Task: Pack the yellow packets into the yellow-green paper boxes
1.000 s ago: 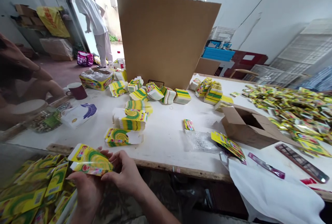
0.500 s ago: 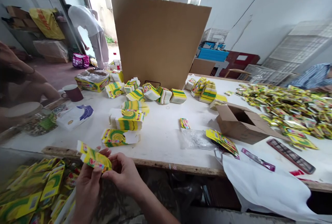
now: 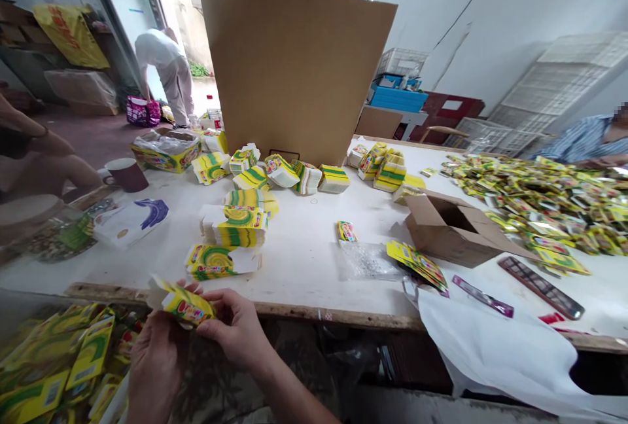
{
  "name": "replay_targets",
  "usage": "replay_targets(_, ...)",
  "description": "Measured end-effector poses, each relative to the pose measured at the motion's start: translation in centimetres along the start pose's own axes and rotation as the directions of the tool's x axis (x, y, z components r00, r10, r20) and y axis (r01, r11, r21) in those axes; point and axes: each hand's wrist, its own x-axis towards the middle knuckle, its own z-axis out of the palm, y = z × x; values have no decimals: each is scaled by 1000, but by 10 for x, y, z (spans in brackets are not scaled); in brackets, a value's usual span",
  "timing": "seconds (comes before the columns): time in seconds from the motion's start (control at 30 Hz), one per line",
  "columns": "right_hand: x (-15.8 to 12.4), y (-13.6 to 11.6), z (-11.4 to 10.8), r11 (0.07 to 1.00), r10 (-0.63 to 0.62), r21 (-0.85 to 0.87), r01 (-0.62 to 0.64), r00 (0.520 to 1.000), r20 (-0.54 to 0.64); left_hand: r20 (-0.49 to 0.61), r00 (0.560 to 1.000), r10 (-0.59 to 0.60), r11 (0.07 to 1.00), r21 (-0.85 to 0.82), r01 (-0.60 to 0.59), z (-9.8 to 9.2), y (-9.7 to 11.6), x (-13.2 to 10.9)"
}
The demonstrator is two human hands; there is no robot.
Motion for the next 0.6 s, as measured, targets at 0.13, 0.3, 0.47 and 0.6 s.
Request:
replay_targets(0.13,2,-7,-1,1000,-9,21,10,1000,-15,-55,998,18,1000,-18,-19,-2,-2,2)
replay_targets(0.3,-1,-7,-1,980,-83,-184,73,995,-50,-99,993,70,995,72,-63,-5,-3,1)
replay_targets(0.47,-3,-5,2,907,-175,-405,117,979,-110,-206,977,50,988,152,-19,-3,-3,0)
replay_targets(0.6,-3,-9,-1,896,-158,-433,102,983,-94,-229,973,-24,998,43,34,3,7,1)
